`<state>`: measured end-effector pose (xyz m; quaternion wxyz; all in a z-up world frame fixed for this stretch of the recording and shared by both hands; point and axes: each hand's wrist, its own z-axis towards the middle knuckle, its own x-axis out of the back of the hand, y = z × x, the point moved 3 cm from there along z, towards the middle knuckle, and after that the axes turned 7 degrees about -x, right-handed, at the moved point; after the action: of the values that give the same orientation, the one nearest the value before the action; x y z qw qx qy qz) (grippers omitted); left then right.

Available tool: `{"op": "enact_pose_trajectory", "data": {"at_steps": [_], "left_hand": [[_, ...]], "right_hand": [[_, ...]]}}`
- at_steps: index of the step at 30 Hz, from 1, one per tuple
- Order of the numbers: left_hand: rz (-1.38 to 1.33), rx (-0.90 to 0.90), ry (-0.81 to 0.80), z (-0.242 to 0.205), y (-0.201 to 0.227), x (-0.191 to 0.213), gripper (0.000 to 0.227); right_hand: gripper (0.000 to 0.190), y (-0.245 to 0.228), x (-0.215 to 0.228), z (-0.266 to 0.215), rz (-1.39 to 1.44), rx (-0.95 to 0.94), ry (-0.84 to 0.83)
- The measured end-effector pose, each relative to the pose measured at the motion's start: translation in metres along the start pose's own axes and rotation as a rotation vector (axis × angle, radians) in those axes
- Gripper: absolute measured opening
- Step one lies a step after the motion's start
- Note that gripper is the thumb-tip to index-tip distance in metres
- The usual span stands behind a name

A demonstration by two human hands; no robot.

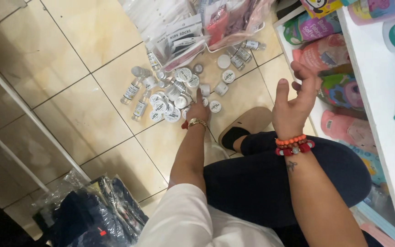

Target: The person sits on the floor and wipes small white jars with a red cloth. They pick up jars from a pile on the floor, wipe the lids and sides, and place them into a red basket on a shelf.

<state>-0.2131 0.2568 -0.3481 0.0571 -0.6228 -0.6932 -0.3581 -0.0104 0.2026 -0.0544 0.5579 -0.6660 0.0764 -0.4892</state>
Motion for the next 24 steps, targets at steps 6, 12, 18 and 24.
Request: {"op": "enact_pose_trajectory", "data": {"at_steps": [6,12,18,24], "left_hand": [[-0.062,0.005,0.105,-0.037,0.019,0.040,0.070],[-0.273,0.182,0.288,-0.047,-0.005,0.068,0.074],[-0.356,0.289,0.388,0.010,-0.047,0.039,0.077],[-0.267,0.295,0.360,0.022,-0.054,0.030,0.054]], "right_hand": [[0.031,-0.007,-0.001,0.001,0.021,0.004,0.002],[0.029,-0.014,-0.003,0.001,0.038,-0.009,-0.035],[0.026,-0.011,-0.003,-0.001,0.055,-0.021,-0.061],[0.025,-0.009,-0.006,0.000,0.071,-0.042,-0.100]]}}
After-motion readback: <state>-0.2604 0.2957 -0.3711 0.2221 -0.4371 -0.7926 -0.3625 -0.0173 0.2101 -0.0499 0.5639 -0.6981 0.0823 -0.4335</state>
